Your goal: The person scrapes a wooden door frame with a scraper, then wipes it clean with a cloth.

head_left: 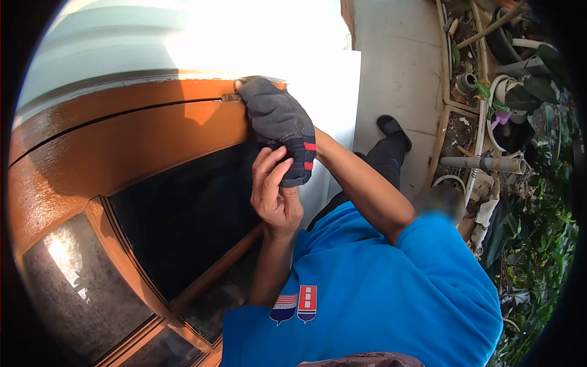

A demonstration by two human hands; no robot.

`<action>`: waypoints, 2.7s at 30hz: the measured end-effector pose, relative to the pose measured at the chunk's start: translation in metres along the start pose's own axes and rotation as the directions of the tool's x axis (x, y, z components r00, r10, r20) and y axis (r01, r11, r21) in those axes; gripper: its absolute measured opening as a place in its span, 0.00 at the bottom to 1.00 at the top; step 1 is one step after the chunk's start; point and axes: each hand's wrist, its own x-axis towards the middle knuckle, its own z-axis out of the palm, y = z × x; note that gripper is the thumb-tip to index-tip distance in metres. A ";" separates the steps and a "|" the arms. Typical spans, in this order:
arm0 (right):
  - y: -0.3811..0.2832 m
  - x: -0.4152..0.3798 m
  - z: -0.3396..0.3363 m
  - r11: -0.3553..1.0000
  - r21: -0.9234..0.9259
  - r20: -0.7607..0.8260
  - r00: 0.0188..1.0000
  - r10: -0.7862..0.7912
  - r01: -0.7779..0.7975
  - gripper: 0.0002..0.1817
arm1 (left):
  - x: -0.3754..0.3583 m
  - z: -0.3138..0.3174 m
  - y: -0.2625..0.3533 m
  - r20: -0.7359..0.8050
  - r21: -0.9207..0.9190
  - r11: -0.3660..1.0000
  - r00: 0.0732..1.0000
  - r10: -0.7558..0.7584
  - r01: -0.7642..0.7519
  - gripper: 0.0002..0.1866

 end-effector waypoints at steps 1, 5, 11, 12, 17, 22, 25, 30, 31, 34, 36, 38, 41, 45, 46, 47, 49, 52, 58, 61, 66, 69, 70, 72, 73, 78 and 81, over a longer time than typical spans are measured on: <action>0.005 -0.002 -0.001 0.999 0.016 0.040 0.999 0.028 -0.029 0.20 | -0.001 0.001 -0.001 0.010 0.005 1.000 1.000 -0.010 0.010 0.11; 0.034 -0.015 -0.004 0.973 -0.229 0.113 0.993 0.017 0.010 0.23 | -0.006 0.009 -0.012 0.061 0.031 0.995 0.994 -0.096 0.094 0.11; 0.023 -0.007 -0.012 0.968 -0.233 0.108 0.987 0.116 -0.088 0.20 | -0.001 0.012 -0.009 0.070 0.028 0.994 0.992 -0.108 0.106 0.10; 0.031 -0.006 -0.018 0.964 -0.256 0.149 0.982 0.119 -0.078 0.19 | 0.001 0.016 -0.009 0.068 0.026 0.992 0.990 -0.123 0.121 0.10; 0.049 -0.020 -0.008 0.841 -0.481 0.161 0.918 0.362 -0.247 0.15 | 0.000 0.027 -0.020 0.101 -0.001 0.981 0.976 -0.194 0.196 0.10; 0.032 0.008 -0.006 0.947 0.134 0.113 0.954 0.278 -0.292 0.14 | 0.010 0.017 -0.006 0.058 0.026 0.988 0.986 -0.156 0.154 0.10; 0.042 -0.004 -0.006 0.966 -0.196 0.150 0.968 0.200 -0.169 0.15 | 0.013 0.024 -0.008 0.070 0.010 0.983 0.981 -0.183 0.182 0.10; 0.049 -0.010 -0.005 0.798 -0.588 0.134 0.989 -0.066 0.133 0.17 | 0.011 0.024 -0.012 0.095 -0.004 0.983 0.978 -0.184 0.185 0.10; 0.028 0.002 -0.016 0.918 -0.396 0.251 0.958 0.137 -0.027 0.18 | 0.011 0.023 -0.010 0.082 0.000 0.986 0.983 -0.165 0.165 0.10; 0.006 0.021 -0.002 0.976 -0.102 0.117 0.972 0.205 -0.193 0.18 | 0.013 0.019 -0.004 0.023 -0.007 0.992 0.992 -0.125 0.125 0.10; 0.020 0.019 -0.007 0.964 -0.092 0.153 0.953 0.261 -0.249 0.16 | 0.018 0.020 -0.008 0.015 -0.026 0.992 0.992 -0.126 0.127 0.10; 0.048 -0.001 -0.008 0.976 -0.205 0.122 0.987 0.102 -0.075 0.14 | 0.013 0.023 -0.018 0.046 -0.046 0.982 0.983 -0.180 0.182 0.11; 0.087 -0.048 -0.014 0.984 -0.138 0.055 0.991 0.125 -0.116 0.13 | -0.001 0.032 -0.031 0.125 -0.128 0.940 0.945 -0.302 0.317 0.11; 0.079 -0.062 -0.028 0.481 -0.850 0.288 0.954 0.080 0.216 0.14 | -0.013 0.039 -0.031 0.166 -0.165 0.903 0.914 -0.371 0.397 0.11; 0.071 -0.061 -0.028 0.307 -0.907 0.333 0.937 0.106 0.288 0.14 | -0.014 0.039 -0.028 0.160 -0.172 0.909 0.921 -0.354 0.380 0.11; 0.064 -0.059 -0.023 0.340 -0.906 0.312 0.941 0.134 0.252 0.15 | -0.014 0.038 -0.026 0.154 -0.179 0.914 0.928 -0.339 0.364 0.11; 0.051 -0.046 -0.013 0.523 -0.841 0.254 0.956 0.148 0.143 0.16 | -0.011 0.029 -0.020 0.114 -0.172 0.939 0.953 -0.281 0.298 0.11; 0.035 -0.024 0.002 0.809 -0.587 0.173 0.981 0.093 0.027 0.16 | -0.007 0.015 -0.010 0.011 -0.178 0.965 0.981 -0.193 0.191 0.10; 0.003 0.000 0.004 0.990 -0.125 0.102 0.991 0.084 -0.071 0.14 | -0.006 0.008 0.003 -0.191 -0.134 0.980 0.966 -0.174 0.150 0.12; 0.002 -0.015 -0.017 0.884 -0.463 0.105 0.994 -0.016 0.064 0.14 | -0.007 0.009 -0.007 -0.214 -0.227 0.963 0.958 -0.192 0.142 0.13; 0.005 -0.053 -0.033 0.743 -0.642 0.014 0.966 0.257 -0.188 0.17 | -0.011 0.012 -0.009 -0.163 -0.543 0.823 0.940 -0.299 0.168 0.12; -0.021 -0.044 -0.063 0.893 -0.299 0.187 0.897 0.400 -0.336 0.12 | -0.006 0.017 -0.003 -0.192 -0.632 0.718 0.839 -0.509 0.291 0.12; -0.020 -0.046 -0.070 0.895 -0.349 0.242 0.896 0.372 -0.277 0.11 | 0.000 0.015 -0.002 -0.197 -0.539 0.775 0.845 -0.496 0.330 0.12; -0.016 -0.049 -0.081 0.891 -0.429 0.357 0.879 0.316 -0.147 0.10 | 0.016 0.011 -0.002 -0.204 -0.329 0.859 0.859 -0.470 0.392 0.13; -0.021 -0.044 -0.089 0.765 -0.603 0.409 0.736 0.539 -0.226 0.10 | 0.023 0.013 -0.001 -0.206 -0.325 0.856 0.853 -0.480 0.403 0.11; -0.024 -0.075 -0.145 0.426 -0.304 0.224 0.371 0.901 -0.852 0.14 | 0.042 0.029 -0.005 -0.187 -0.488 0.750 0.786 -0.589 0.446 0.10; -0.044 -0.047 -0.174 0.301 -0.408 0.195 0.240 0.951 -0.862 0.15 | 0.051 0.030 -0.003 -0.164 -0.534 0.716 0.776 -0.609 0.449 0.09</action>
